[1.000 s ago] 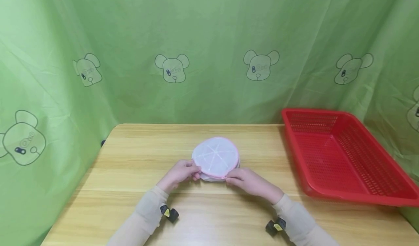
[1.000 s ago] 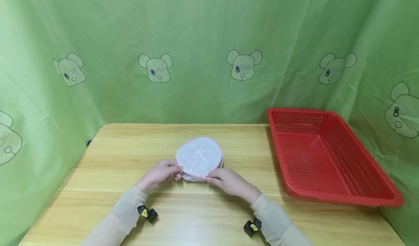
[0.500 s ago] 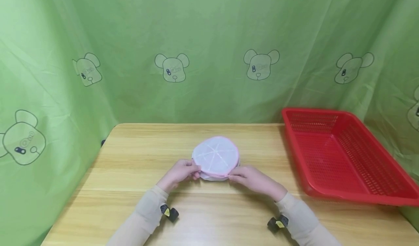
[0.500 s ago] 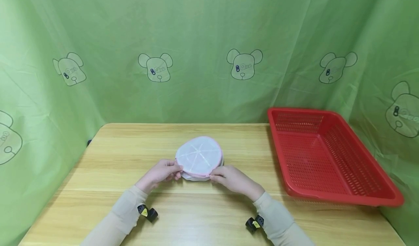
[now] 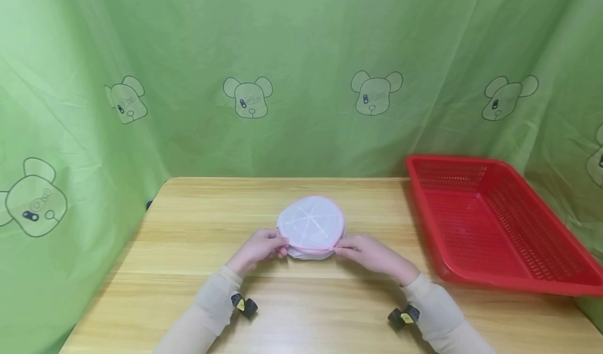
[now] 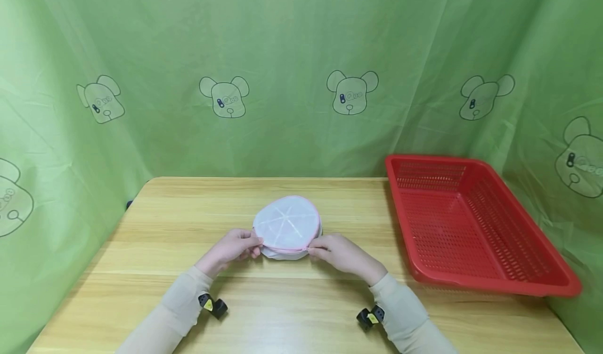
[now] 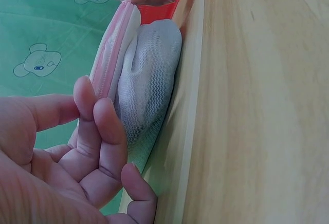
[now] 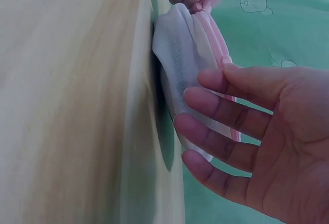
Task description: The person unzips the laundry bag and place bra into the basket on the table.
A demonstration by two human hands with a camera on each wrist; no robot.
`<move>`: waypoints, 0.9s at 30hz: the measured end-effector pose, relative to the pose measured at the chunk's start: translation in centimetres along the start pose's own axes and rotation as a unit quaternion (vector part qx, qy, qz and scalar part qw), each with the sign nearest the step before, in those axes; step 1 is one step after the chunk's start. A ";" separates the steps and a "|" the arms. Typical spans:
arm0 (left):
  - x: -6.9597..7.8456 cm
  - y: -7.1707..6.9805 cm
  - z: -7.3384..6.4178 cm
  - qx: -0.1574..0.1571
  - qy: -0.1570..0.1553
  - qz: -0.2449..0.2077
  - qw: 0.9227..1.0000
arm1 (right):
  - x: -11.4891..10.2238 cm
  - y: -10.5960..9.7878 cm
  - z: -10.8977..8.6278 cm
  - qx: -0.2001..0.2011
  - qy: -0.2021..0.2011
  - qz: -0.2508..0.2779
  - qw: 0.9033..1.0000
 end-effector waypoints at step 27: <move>0.0 -0.2 -0.1 0.008 -0.001 0.020 1.000 | 0.7 -1.0 -0.1 0.005 0.008 -0.004 1.000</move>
Point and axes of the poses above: each hand's wrist, its own z-axis towards the middle knuckle, its own y-axis out of the palm, x = y × z, the point moved 4 cm from there along z, towards the middle knuckle, and after that the axes turned 10 degrees about y, right-handed, at the moved point
